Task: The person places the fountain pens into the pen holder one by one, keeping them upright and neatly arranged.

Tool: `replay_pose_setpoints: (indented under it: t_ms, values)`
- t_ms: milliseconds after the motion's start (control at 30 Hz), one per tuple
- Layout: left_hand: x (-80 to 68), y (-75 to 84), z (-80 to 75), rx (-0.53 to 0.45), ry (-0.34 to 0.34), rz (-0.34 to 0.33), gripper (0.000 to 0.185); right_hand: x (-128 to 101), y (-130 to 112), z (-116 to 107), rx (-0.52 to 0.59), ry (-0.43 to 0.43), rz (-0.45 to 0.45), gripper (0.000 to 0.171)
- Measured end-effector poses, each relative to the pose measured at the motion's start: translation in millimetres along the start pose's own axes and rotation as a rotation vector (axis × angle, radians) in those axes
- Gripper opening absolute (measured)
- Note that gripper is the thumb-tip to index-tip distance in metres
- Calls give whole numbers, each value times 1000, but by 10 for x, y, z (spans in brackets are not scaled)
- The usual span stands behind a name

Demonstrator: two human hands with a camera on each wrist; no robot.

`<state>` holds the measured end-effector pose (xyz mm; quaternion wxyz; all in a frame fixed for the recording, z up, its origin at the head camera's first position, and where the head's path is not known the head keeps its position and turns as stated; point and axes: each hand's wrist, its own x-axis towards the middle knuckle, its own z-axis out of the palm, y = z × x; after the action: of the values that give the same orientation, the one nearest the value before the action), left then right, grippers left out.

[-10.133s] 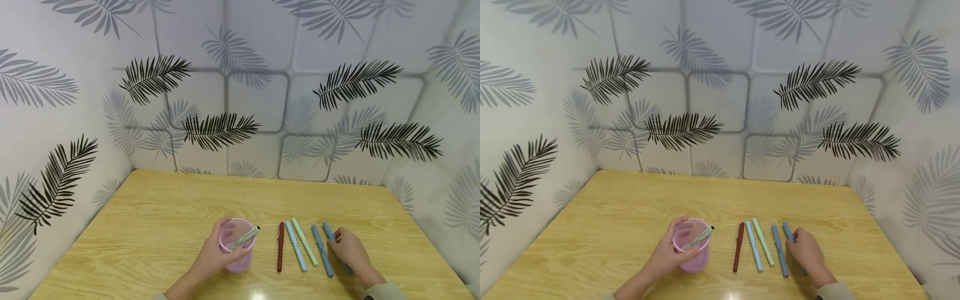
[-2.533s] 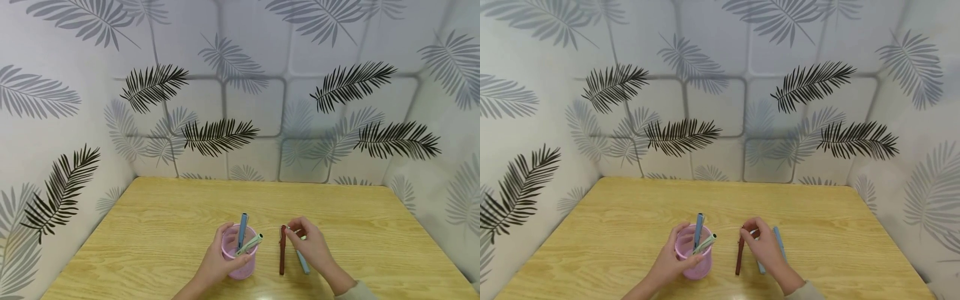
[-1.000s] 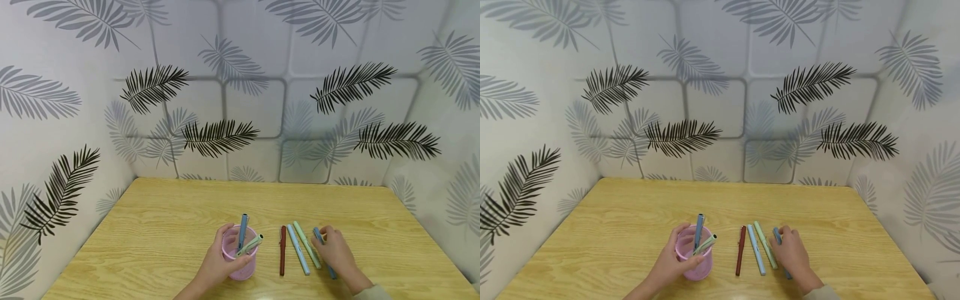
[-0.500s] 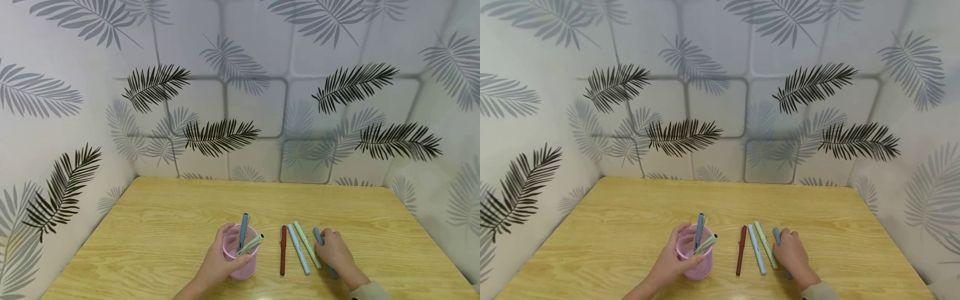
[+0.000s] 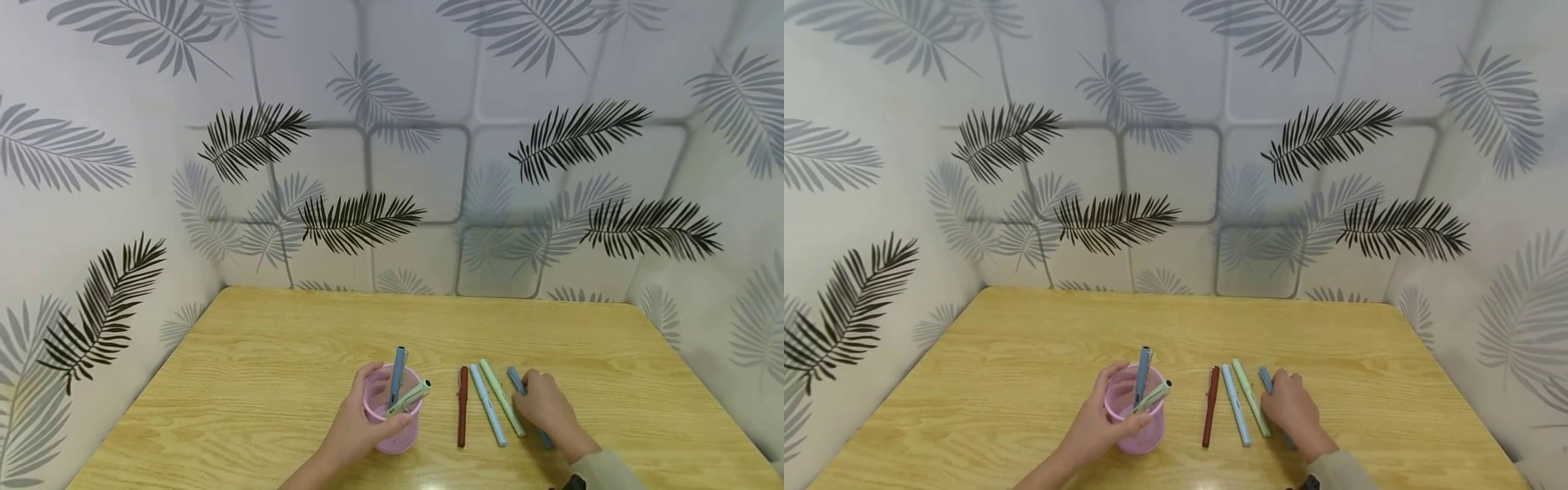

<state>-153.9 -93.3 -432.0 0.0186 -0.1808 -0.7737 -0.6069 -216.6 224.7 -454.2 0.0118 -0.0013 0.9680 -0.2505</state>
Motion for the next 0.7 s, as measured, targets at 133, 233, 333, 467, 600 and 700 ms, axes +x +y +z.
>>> replay_pose_setpoints:
  t_ms: [133,233,333,467,600,700]
  values:
    - [3,-1,2,-2,-1,-2,79,7,8,3,-2,3,-2,29]
    - [4,-4,2,-1,-3,-5,79,7,20,19,-7,13,-8,28]
    - [4,-4,1,-1,-6,-4,79,-2,23,34,-15,24,-9,29]
    - [1,3,3,-5,-8,1,79,-22,16,31,-4,50,9,33]
    - [-2,7,4,-7,-7,2,79,-22,1,12,40,104,5,34]
    - [1,5,2,-10,-5,5,79,-19,-8,2,64,152,-15,33]
